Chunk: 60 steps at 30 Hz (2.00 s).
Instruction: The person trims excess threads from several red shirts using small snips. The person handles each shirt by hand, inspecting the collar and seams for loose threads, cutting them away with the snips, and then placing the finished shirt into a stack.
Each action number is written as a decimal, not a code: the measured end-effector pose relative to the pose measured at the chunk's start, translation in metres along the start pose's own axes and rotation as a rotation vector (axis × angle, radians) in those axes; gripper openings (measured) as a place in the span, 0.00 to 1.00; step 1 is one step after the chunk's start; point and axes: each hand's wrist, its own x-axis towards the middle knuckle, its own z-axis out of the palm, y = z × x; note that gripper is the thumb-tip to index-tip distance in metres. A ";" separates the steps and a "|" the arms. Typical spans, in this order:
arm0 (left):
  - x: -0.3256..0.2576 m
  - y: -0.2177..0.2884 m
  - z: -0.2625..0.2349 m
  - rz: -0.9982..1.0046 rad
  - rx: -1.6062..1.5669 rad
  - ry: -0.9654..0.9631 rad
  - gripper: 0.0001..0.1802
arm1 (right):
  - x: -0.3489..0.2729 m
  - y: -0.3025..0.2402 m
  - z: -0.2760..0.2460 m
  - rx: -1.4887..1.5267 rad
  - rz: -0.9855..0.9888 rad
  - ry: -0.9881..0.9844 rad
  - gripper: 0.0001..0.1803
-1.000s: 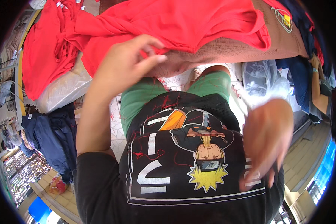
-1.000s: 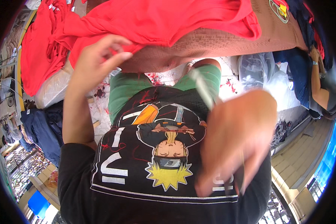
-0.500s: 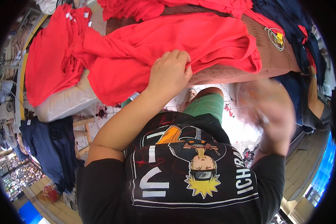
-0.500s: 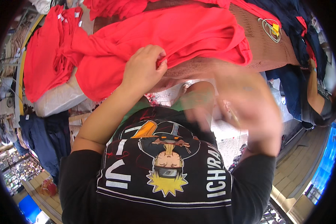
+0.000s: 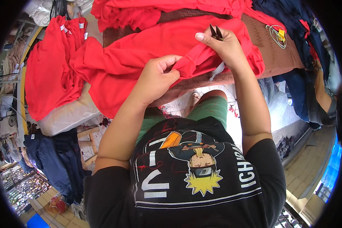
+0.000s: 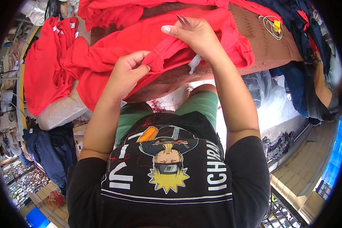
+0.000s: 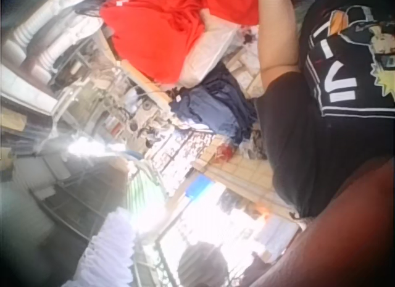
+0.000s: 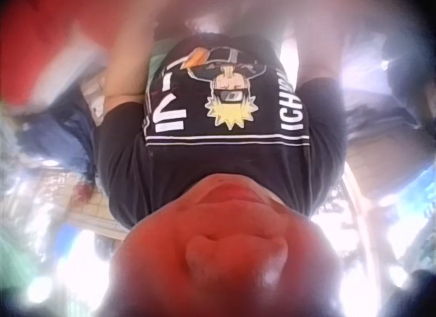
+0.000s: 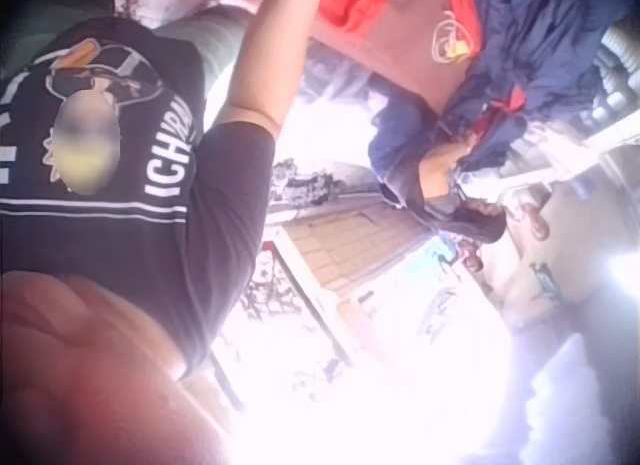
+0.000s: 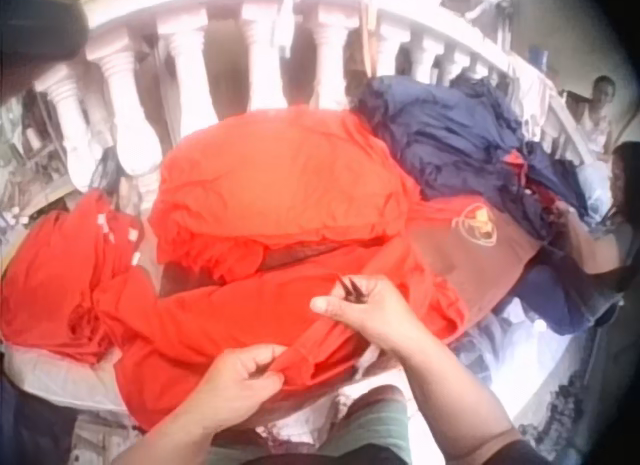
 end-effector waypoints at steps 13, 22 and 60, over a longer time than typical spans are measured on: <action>-0.010 -0.003 0.014 0.126 -0.107 0.149 0.15 | -0.035 -0.017 0.016 -0.424 -0.569 0.223 0.10; -0.010 -0.004 0.029 0.297 0.191 0.298 0.11 | -0.053 -0.012 0.022 -0.422 -0.591 0.164 0.10; -0.011 0.013 0.027 0.577 0.583 0.350 0.10 | -0.068 -0.053 -0.001 -0.867 -0.677 0.022 0.11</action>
